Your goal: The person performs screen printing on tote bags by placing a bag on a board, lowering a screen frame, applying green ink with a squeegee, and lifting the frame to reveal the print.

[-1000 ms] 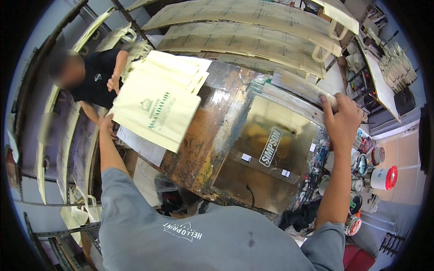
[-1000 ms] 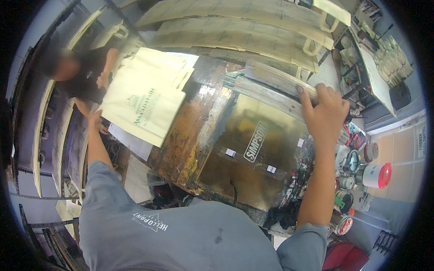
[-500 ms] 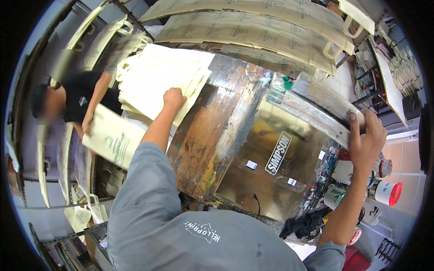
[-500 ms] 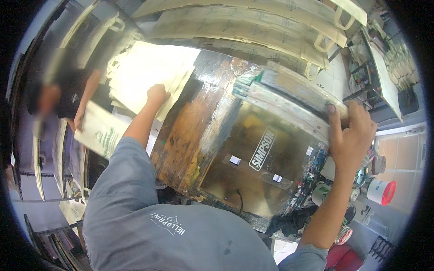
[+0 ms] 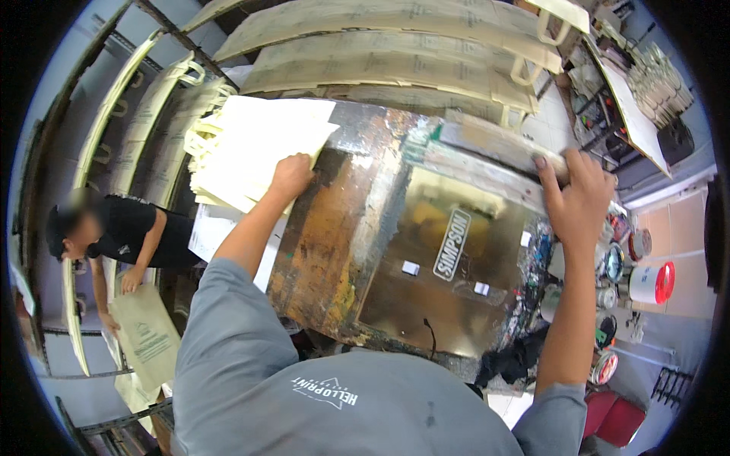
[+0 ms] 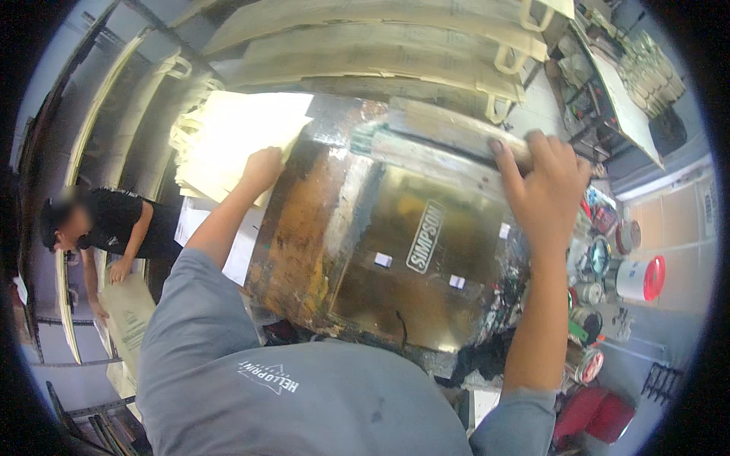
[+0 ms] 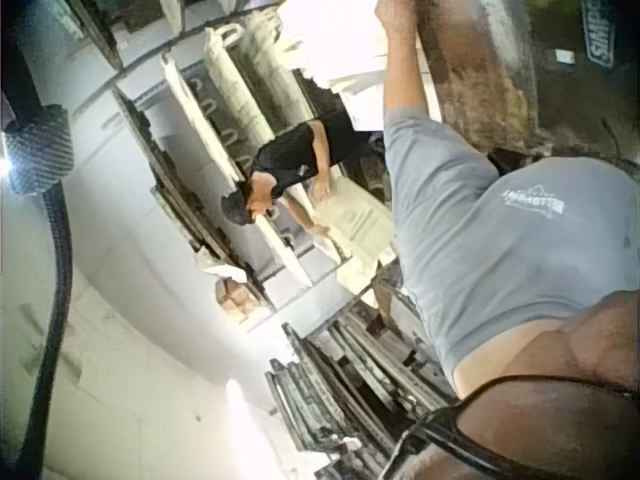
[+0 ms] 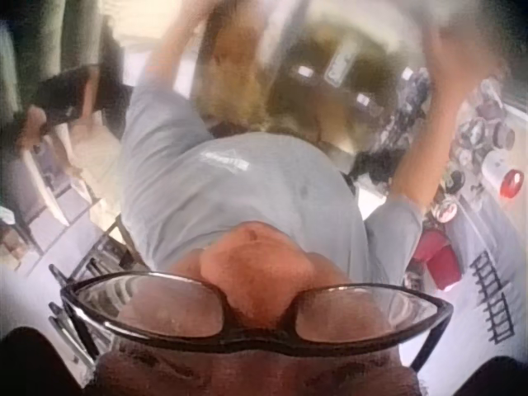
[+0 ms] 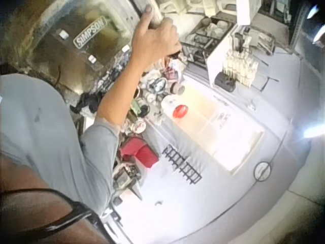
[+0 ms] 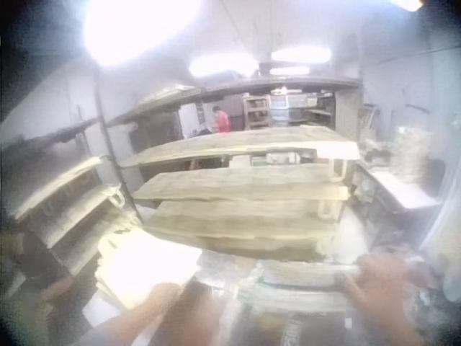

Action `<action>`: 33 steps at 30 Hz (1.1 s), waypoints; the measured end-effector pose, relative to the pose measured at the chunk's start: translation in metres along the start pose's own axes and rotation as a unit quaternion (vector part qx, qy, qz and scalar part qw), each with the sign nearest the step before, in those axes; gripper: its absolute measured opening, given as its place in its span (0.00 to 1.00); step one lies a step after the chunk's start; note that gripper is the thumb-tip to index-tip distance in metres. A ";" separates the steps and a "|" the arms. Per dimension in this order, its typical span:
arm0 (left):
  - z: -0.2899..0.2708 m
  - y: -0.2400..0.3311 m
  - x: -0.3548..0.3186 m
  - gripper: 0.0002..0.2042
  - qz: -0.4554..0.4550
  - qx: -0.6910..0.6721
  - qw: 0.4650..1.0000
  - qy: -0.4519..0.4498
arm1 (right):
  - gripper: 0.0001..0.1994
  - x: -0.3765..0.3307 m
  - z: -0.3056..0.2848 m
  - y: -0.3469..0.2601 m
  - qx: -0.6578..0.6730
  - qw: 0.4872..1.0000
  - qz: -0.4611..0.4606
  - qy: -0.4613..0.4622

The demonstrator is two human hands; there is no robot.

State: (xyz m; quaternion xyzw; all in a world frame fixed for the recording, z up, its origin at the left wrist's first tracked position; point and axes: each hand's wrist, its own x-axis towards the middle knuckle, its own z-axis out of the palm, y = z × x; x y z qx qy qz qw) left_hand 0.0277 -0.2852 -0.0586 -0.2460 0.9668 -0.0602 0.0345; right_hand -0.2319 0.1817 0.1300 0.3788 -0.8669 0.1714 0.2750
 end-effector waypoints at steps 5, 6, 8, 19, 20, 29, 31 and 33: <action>0.024 0.194 -0.014 0.12 0.065 -0.179 0.982 -0.005 | 0.27 0.005 0.011 0.000 -0.004 1.000 -0.007 0.018; 0.040 0.225 -0.022 0.16 0.095 -0.248 0.964 -0.013 | 0.28 0.004 0.007 0.001 -0.011 1.000 -0.002 0.003; 0.075 0.264 -0.044 0.24 0.166 -0.257 0.952 -0.012 | 0.29 0.008 0.010 0.002 -0.008 1.000 -0.013 0.020; 0.087 0.417 -0.114 0.60 0.275 -0.217 0.936 -0.026 | 0.29 0.002 0.017 0.011 -0.029 0.996 -0.044 0.071; 0.086 0.428 -0.118 0.60 0.270 -0.221 0.937 -0.033 | 0.30 0.003 0.017 0.012 -0.030 0.996 -0.043 0.067; 0.071 0.432 -0.138 0.62 0.240 -0.231 0.940 -0.070 | 0.32 0.000 0.014 0.009 -0.020 0.998 -0.036 0.039; 0.058 0.426 -0.134 0.62 0.222 -0.231 0.945 -0.064 | 0.32 0.002 0.015 0.012 -0.022 0.998 -0.034 0.045; 0.037 0.411 -0.128 0.61 0.198 -0.221 0.954 -0.040 | 0.33 0.003 0.013 0.011 -0.011 0.999 -0.029 0.036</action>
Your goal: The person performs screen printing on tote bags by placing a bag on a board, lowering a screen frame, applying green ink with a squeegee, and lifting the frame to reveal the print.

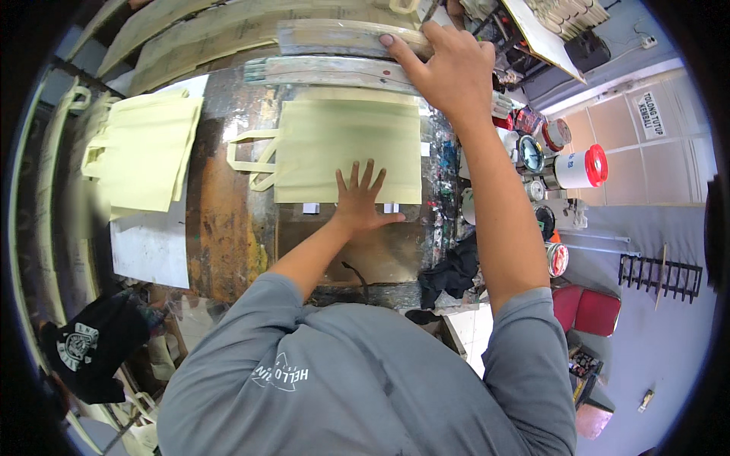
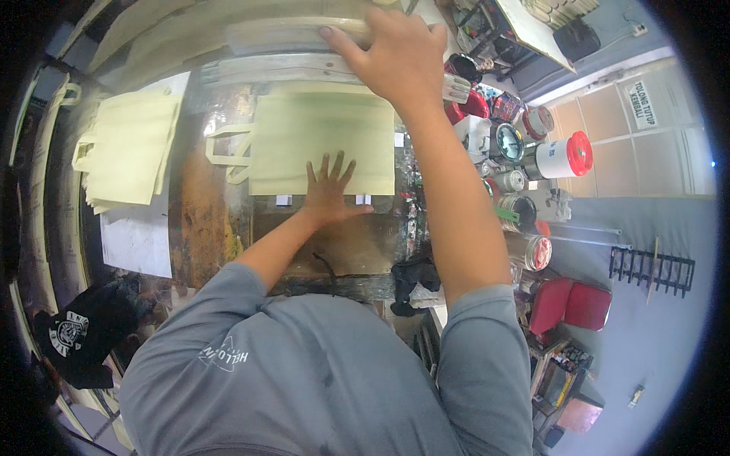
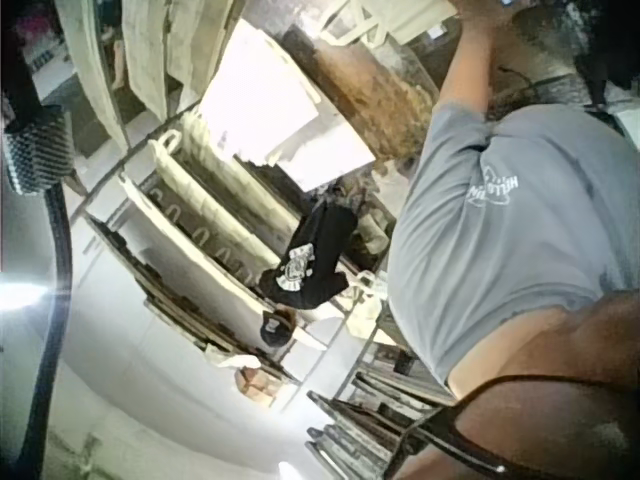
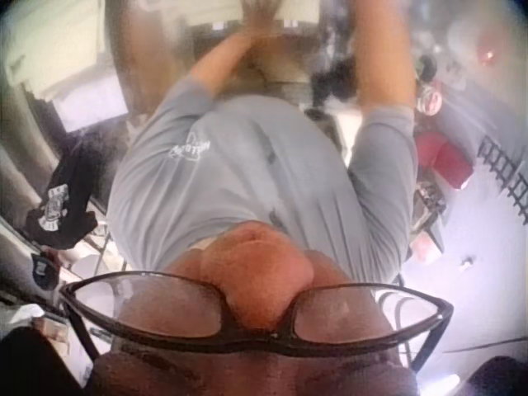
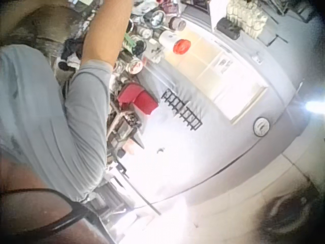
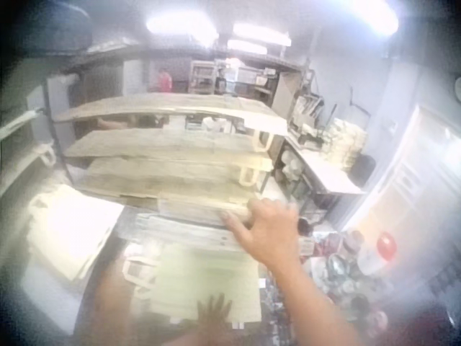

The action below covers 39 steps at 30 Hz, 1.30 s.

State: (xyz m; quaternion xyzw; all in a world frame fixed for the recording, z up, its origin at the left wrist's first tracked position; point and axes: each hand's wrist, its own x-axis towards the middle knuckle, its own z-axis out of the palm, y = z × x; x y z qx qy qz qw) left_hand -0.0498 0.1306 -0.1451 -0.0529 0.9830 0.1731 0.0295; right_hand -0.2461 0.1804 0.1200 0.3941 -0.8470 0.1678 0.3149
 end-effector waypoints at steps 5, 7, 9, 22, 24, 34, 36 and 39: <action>-0.079 -0.074 -0.023 0.58 -0.050 -0.499 0.863 0.058 | 0.29 -0.029 0.000 -0.018 -0.003 1.000 -0.008 0.008; -0.155 -0.053 -0.047 0.61 0.028 -0.709 0.685 0.163 | 0.27 -0.064 -0.007 -0.016 -0.020 0.997 -0.003 -0.071; -0.173 -0.048 -0.079 0.64 -0.077 -0.874 0.461 0.135 | 0.24 -0.102 -0.010 -0.023 -0.017 0.978 -0.012 -0.206; -0.036 -0.091 -0.120 0.67 -0.273 -0.847 0.456 0.002 | 0.26 -0.253 0.048 -0.050 0.030 0.941 0.008 -0.337; -0.033 -0.092 -0.119 0.63 -0.284 -0.838 0.466 0.000 | 0.24 -0.256 0.066 -0.047 0.023 0.956 0.006 -0.293; -0.041 -0.100 -0.116 0.64 -0.324 -0.838 0.438 -0.033 | 0.16 -0.161 0.225 0.007 -0.038 0.983 0.052 -0.171; -0.044 -0.101 -0.113 0.64 -0.323 -0.830 0.452 -0.040 | 0.21 -0.147 0.248 0.019 -0.063 0.984 0.054 -0.159; -0.028 -0.114 -0.115 0.63 -0.351 -0.834 0.423 -0.042 | 0.23 -0.116 0.256 0.030 -0.059 0.975 0.068 -0.203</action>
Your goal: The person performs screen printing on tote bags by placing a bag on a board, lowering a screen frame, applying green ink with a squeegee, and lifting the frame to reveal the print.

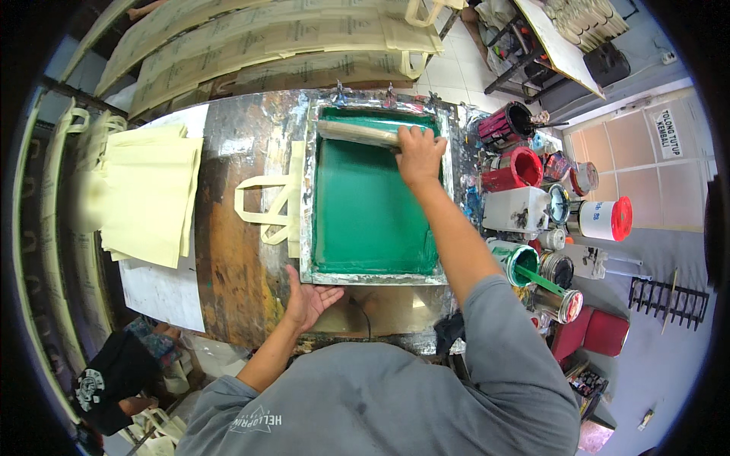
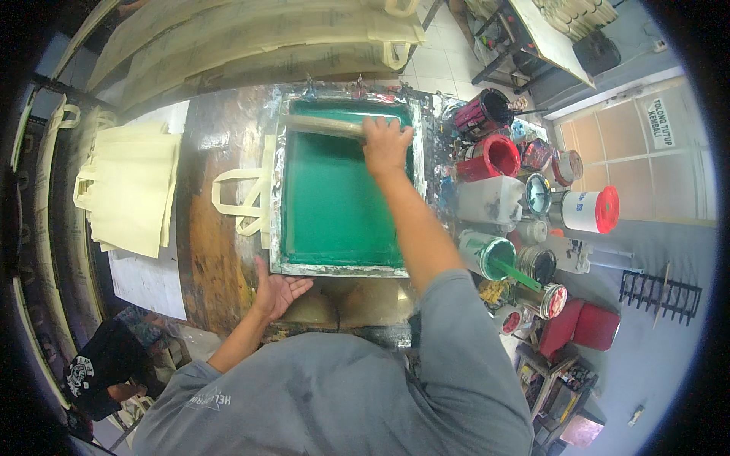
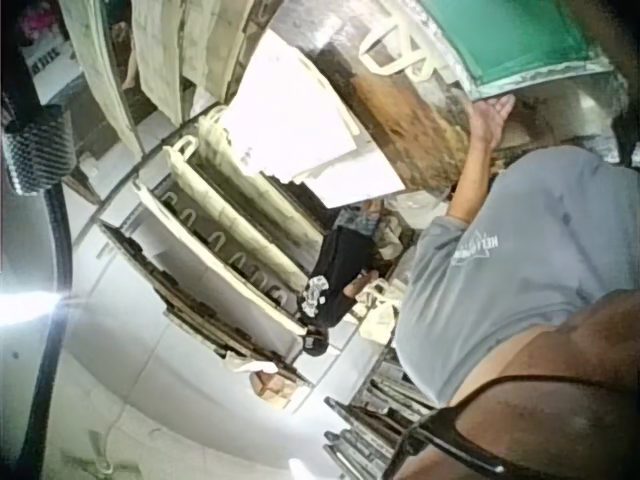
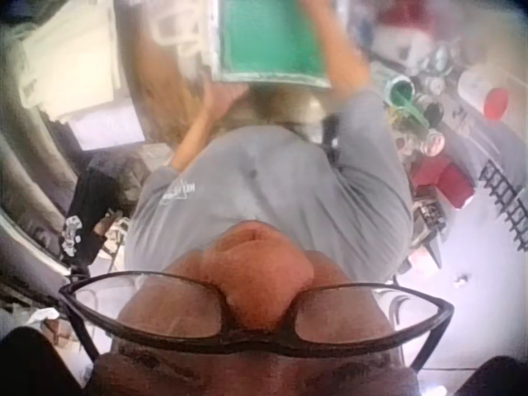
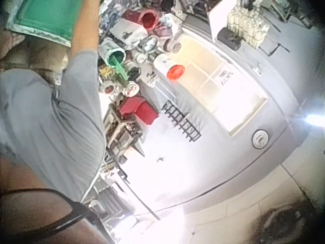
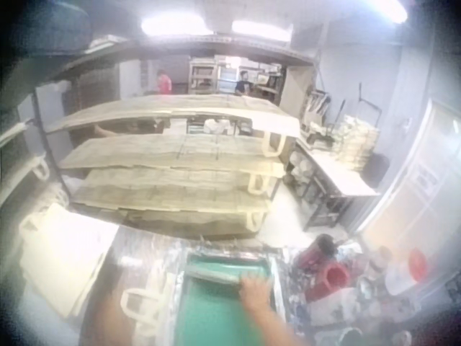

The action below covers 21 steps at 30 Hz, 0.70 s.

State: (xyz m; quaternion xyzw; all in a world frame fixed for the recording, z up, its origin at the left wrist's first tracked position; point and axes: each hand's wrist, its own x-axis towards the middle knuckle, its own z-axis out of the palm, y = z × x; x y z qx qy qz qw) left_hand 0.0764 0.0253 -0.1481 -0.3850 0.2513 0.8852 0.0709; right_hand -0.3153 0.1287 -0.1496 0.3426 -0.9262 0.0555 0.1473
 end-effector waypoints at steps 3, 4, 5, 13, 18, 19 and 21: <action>-0.025 0.023 0.003 0.61 -0.193 0.086 0.975 -0.075 | 0.29 0.017 -0.023 0.018 0.016 0.997 0.024 -0.069; -0.019 0.038 0.004 0.57 -0.284 0.202 0.937 -0.036 | 0.29 0.026 -0.027 0.026 0.007 0.998 0.021 -0.055; -0.007 0.056 0.007 0.54 -0.223 0.276 0.934 -0.037 | 0.30 0.026 -0.027 0.031 -0.004 0.999 0.024 -0.049; 0.135 0.208 0.131 0.27 0.619 0.641 0.451 0.056 | 0.31 0.053 0.029 0.017 -0.030 1.000 -0.003 -0.001; 0.150 0.233 0.223 0.28 0.609 0.726 0.286 0.140 | 0.32 0.071 0.012 0.017 -0.006 0.994 -0.080 -0.075; 0.146 0.223 0.232 0.28 0.562 0.747 0.320 0.157 | 0.33 0.071 0.011 0.022 0.001 0.991 -0.103 -0.085; 0.141 0.206 0.236 0.28 0.535 0.754 0.337 0.179 | 0.34 0.065 0.012 0.031 0.002 0.988 -0.135 -0.070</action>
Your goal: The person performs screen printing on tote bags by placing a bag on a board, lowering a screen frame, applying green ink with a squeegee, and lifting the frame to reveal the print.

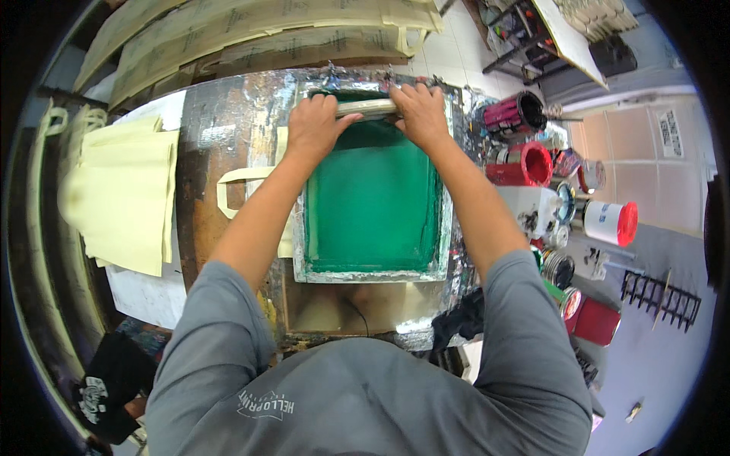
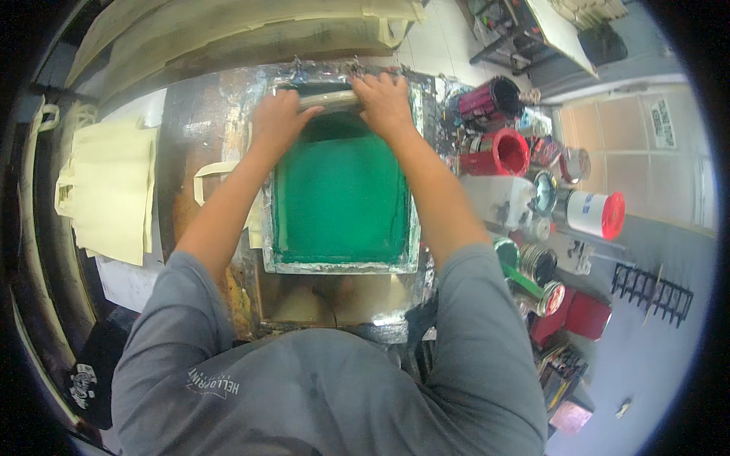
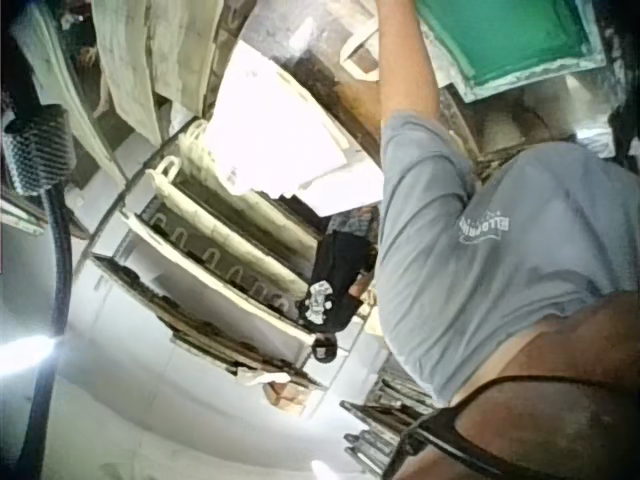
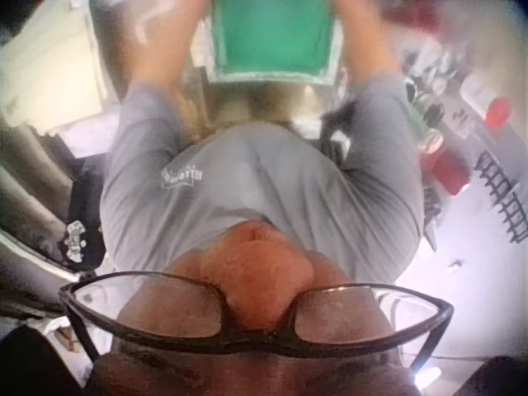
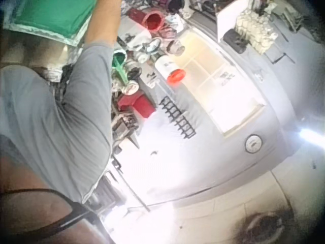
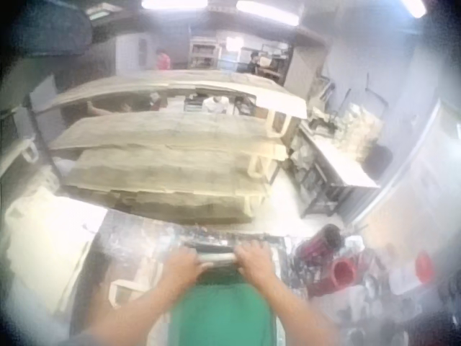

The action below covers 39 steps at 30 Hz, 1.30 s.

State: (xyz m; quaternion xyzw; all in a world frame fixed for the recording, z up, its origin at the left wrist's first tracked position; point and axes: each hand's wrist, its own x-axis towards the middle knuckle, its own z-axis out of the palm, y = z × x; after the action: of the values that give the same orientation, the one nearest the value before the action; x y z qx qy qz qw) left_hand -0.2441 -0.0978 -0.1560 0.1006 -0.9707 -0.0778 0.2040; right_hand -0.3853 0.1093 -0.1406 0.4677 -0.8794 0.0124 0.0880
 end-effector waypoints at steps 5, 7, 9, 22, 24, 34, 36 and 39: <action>-0.007 0.010 -0.032 0.27 0.035 0.011 0.998 0.046 | 0.33 -0.032 -0.002 -0.010 -0.013 1.000 -0.015 -0.023; -0.014 0.012 -0.053 0.27 0.047 0.004 0.999 0.021 | 0.29 -0.056 -0.009 -0.026 -0.013 1.000 -0.005 -0.020; -0.021 0.019 -0.080 0.27 0.057 0.004 0.998 0.005 | 0.27 -0.092 -0.017 -0.044 0.006 1.000 0.009 -0.017; -0.089 0.068 -0.226 0.27 0.093 -0.033 0.995 -0.028 | 0.16 -0.252 -0.063 -0.137 0.036 0.998 0.049 -0.026; -0.095 0.066 -0.211 0.29 0.033 -0.074 0.987 -0.139 | 0.24 -0.236 -0.077 -0.129 0.032 0.995 0.045 -0.081; -0.103 0.028 -0.338 0.41 -0.167 -0.090 0.973 -0.130 | 0.21 -0.307 -0.074 -0.173 0.079 0.995 0.057 0.016; -0.100 0.023 -0.344 0.43 -0.117 -0.083 0.985 -0.096 | 0.24 -0.301 -0.088 -0.171 0.080 0.994 0.071 0.007; -0.109 0.024 -0.346 0.41 -0.170 -0.242 0.953 -0.060 | 0.26 -0.282 -0.133 -0.163 0.102 0.992 0.077 0.018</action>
State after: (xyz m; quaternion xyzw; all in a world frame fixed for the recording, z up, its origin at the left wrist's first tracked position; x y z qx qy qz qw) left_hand 0.1065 -0.0076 -0.1842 0.2073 -0.9016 -0.3498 0.1477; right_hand -0.0774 0.2632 -0.0668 0.4053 -0.9050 0.1173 0.0547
